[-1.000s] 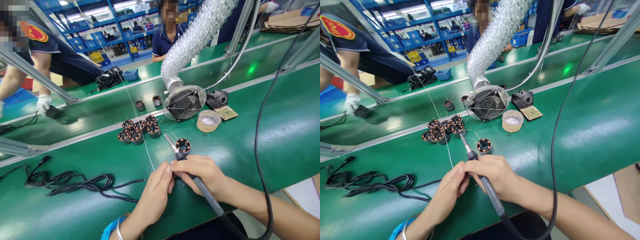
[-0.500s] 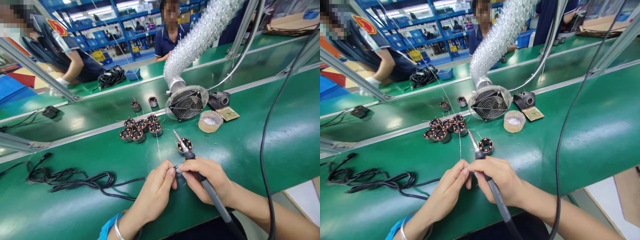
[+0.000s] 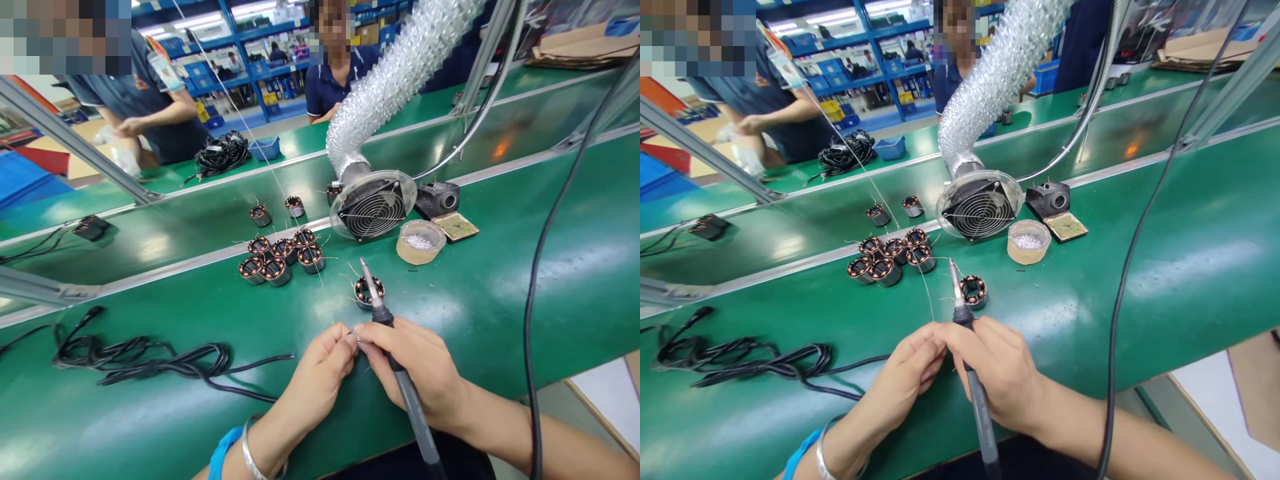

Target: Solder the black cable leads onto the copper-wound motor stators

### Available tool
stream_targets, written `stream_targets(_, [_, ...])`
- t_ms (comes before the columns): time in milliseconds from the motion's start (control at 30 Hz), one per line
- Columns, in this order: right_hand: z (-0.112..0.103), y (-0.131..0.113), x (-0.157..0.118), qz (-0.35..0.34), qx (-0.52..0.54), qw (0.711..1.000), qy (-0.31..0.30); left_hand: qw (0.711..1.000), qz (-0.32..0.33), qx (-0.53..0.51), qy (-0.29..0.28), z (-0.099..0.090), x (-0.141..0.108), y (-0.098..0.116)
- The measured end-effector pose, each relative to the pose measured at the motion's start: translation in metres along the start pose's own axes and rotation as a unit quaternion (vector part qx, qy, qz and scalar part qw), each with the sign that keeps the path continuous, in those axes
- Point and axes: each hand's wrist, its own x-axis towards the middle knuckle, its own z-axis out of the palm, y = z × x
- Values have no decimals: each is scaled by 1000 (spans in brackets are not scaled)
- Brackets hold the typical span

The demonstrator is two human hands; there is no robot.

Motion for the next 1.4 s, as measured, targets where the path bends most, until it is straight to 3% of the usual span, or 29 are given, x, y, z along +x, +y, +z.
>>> stream_targets(233, [-12,5,0,79,122,986,-82,1000,3,2,16,0,-1,-1])
stream_targets(433, [6,12,-2,19,32,999,19,999,6,-7,47,6,-1,-5])
stream_targets(600, [7,10,-2,-1,25,999,30,998,11,9,61,7,-1,-9])
stream_targets(833, [-15,2,-8,25,84,996,19,998,11,34,58,7,-3,-11])
stream_targets(967, [-42,-8,-10,103,129,986,-26,998,9,36,60,9,-4,-11])
stream_targets(1067, [-55,-13,-9,148,162,975,-17,998,9,14,61,10,-4,-10])
stream_targets(1400, [-52,-8,-7,169,162,972,-12,998,22,28,60,9,-4,-13])
